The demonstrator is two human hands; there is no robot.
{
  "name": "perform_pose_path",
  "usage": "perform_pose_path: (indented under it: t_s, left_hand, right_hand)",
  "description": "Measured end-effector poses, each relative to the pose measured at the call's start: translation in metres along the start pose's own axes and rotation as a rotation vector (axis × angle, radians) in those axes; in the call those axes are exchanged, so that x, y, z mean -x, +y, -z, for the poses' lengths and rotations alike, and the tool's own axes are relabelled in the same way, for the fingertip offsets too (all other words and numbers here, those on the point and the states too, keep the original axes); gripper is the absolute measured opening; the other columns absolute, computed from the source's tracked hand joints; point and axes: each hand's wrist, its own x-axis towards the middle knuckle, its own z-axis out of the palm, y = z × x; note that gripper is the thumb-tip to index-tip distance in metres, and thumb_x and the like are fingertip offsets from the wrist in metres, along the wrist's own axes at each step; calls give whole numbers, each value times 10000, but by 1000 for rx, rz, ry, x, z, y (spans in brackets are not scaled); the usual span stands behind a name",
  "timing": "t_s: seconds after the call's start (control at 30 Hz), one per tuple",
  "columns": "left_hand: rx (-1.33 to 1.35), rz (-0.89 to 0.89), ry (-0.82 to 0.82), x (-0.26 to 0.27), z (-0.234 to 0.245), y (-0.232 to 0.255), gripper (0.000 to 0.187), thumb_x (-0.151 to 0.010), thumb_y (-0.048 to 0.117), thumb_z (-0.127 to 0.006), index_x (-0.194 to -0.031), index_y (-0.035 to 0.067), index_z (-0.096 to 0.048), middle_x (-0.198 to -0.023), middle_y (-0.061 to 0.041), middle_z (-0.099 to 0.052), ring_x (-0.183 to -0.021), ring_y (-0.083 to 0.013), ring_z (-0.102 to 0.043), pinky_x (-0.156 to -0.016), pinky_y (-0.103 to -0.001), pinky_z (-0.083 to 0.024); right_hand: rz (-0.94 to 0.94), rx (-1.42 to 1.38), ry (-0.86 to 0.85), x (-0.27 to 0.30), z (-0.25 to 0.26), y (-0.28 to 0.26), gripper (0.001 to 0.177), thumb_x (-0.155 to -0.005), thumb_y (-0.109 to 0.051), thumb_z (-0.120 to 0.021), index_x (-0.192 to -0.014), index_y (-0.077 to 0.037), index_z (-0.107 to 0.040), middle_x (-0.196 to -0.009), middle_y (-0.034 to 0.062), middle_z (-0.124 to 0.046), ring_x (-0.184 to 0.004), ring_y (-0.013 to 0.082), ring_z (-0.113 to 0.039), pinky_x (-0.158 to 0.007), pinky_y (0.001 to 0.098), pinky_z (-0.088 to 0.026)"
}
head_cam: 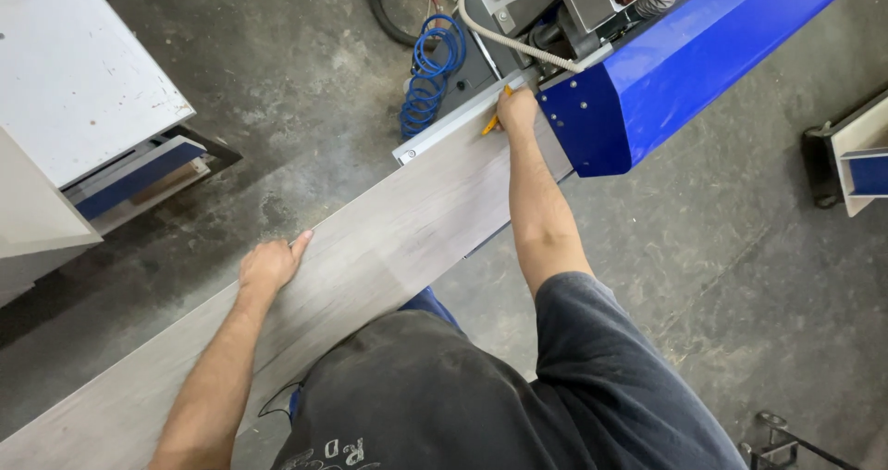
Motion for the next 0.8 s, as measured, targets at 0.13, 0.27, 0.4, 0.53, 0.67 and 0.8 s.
perform_pose_path:
  t_s: [0.13, 0.27, 0.4, 0.53, 0.67, 0.8]
  left_hand:
    - [-16, 3, 2, -3, -6, -18, 963, -1013, 775, -135, -1259, 71, -743, -1258, -231, -743, -1267, -398, -649, -1048, -535, -499]
    - [-49, 7, -32, 12, -4, -35, 961, -1019, 757, -104, -1277, 77, -733, -1292, -208, -737, -1291, -386, -638, -1077, -532, -487]
    - [-59, 36, -40, 13, -16, -58, 982, -995, 805, -86, -1289, 132, -737, -1291, -175, -747, -1295, -376, -637, -1074, -525, -491]
    - [-45, 39, -35, 21, -20, -83, 975, -1008, 793, -97, -1272, 117, -748, -1277, -190, -753, -1291, -385, -641, -1075, -532, -490]
    - [-91, 55, -51, 23, -35, -120, 967, -1024, 775, -70, -1317, 134, -731, -1301, -175, -753, -1298, -379, -645, -1090, -519, -489]
    - [-97, 69, -66, 41, -34, -144, 950, -1038, 761, -72, -1332, 138, -726, -1318, -169, -753, -1305, -379, -646, -1105, -501, -490]
  right_hand:
    - [14, 14, 14, -3, -7, 4, 364, -865, -365, -708, -976, -22, -764, -961, 243, -756, -1026, 401, -730, -848, 485, -620]
    - [-8, 15, 22, 5, -2, 0, 356, -864, -365, -705, -987, -39, -772, -966, 233, -759, -1029, 391, -732, -868, 471, -615]
    - [-14, 28, 20, 6, -4, -2, 402, -882, -394, -690, -1023, -23, -755, -981, 238, -753, -1050, 390, -727, -893, 477, -609]
    - [-18, 53, 23, 8, -8, 1, 378, -874, -394, -695, -1024, -54, -763, -976, 211, -759, -1048, 379, -731, -881, 475, -612]
    - [-17, 51, 35, 9, -10, 5, 362, -861, -396, -707, -1010, -74, -775, -957, 198, -763, -1022, 376, -738, -866, 473, -616]
    - [-23, 33, 48, 14, -13, 0, 379, -870, -396, -678, -1006, -54, -766, -946, 214, -762, -1014, 386, -739, -863, 480, -617]
